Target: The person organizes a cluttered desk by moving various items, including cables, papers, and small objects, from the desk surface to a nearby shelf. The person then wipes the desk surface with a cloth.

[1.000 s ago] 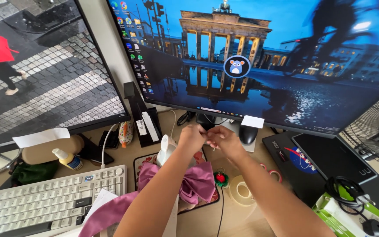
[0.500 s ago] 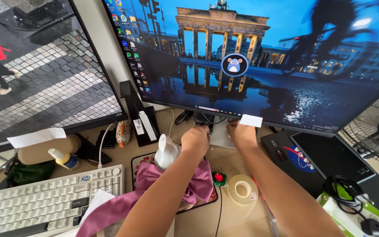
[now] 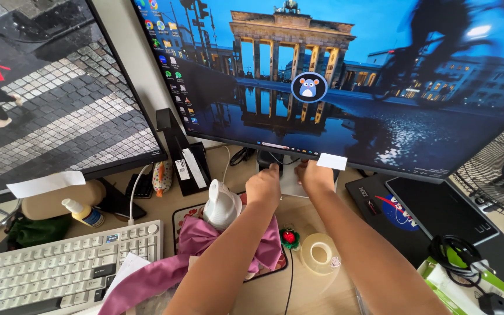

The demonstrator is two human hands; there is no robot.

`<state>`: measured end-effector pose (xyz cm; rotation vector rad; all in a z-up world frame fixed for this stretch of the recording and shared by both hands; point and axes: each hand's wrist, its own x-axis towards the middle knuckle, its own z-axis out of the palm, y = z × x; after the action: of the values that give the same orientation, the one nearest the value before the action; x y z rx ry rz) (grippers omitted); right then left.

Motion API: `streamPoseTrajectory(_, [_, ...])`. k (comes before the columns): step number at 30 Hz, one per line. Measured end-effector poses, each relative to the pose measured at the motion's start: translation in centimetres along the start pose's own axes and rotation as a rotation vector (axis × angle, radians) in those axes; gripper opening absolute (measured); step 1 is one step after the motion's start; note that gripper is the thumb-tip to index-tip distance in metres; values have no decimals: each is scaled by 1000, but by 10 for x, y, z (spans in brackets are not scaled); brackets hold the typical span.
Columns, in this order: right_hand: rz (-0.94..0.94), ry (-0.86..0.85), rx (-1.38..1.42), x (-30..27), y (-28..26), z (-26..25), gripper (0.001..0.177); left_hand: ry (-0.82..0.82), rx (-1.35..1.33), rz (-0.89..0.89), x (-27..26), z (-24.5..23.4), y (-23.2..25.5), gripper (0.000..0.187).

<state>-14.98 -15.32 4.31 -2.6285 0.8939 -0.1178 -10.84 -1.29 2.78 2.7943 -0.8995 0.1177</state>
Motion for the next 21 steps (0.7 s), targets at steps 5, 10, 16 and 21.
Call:
streamPoseTrajectory(5, [0,25,223,-5,20,-4,29,-56,-221,-78,-8,-25,-1,17])
streamPoseTrajectory(10, [-100,18,206,-40,16,-36,20,-142,-666,-255,0,-25,1,18])
streamPoseTrajectory(16, [-110,-79,323,-42,18,-41,18,-168,-982,-315,-10,-43,13,21])
streamPoseTrajectory(21, [-244,422,-281,8,50,25,29,-220,-275,-105,-11,-39,4,30])
